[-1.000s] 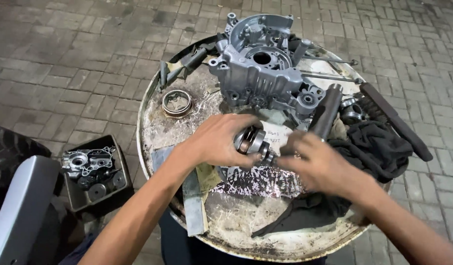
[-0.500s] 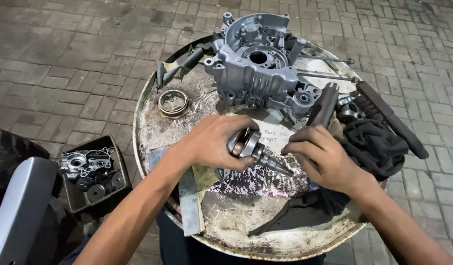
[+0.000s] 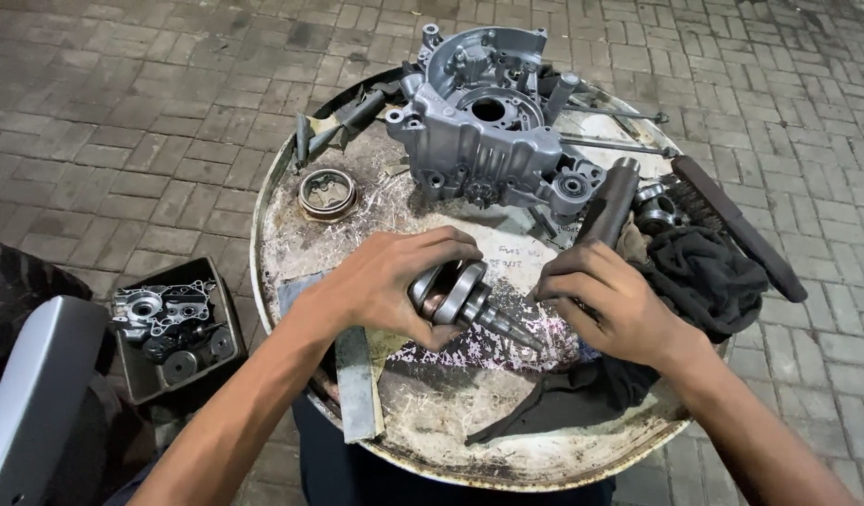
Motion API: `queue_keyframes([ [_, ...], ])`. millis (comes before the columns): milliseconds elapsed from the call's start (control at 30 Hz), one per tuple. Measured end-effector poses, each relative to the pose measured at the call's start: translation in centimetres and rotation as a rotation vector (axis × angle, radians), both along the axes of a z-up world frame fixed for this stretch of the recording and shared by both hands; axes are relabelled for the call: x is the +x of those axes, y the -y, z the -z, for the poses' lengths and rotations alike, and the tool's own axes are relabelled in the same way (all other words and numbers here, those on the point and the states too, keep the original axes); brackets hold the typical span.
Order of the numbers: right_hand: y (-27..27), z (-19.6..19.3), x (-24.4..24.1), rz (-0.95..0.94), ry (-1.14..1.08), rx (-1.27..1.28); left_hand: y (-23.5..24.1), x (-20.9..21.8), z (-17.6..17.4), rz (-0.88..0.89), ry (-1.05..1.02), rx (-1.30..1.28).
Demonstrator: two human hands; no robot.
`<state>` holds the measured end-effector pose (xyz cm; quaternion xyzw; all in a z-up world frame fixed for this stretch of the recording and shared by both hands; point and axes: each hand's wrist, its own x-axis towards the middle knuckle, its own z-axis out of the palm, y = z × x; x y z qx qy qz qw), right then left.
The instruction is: The person cleans a metallic engine component using a wire brush and a cloth. They scrub the surface of the part and wipe it down repeatedly while working over a metal barrel.
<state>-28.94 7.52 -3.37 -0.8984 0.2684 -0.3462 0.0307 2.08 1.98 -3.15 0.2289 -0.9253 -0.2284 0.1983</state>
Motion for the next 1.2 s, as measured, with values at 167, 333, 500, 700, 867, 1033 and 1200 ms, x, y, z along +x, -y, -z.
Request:
queue_keyframes([
  [167,-0.3,0.4,-0.1,0.004,-0.023,0.006,0.0,0.0,-0.4,0.043,-0.083,0.019],
  [333,-1.7,0.2,2.0,-0.113,-0.051,-0.006,-0.4,0.2,-0.3,0.055,-0.107,-0.024],
  [500,-0.8,1.7,1.1,-0.121,-0.188,-0.145,-0.8,0.0,-1.8,-0.001,0.057,-0.030],
  [700,-0.3,1.6,0.1,-0.050,-0.155,-0.100,-0.6,-0.2,-1.0,0.006,-0.068,-0.026],
  [867,-1.3,0.7,1.5,-0.055,-0.189,-0.100,-0.1,-0.5,-0.9,-0.003,-0.045,-0.046],
  [1033,-1.1,1.0,1.2,-0.150,-0.316,-0.115,0.1,-0.8,-0.8,-0.048,0.092,-0.065],
  [1200,-1.6,0.7,0.2,-0.063,-0.345,-0.010,0.3,-1.1,-0.9,-0.007,0.116,-0.015],
])
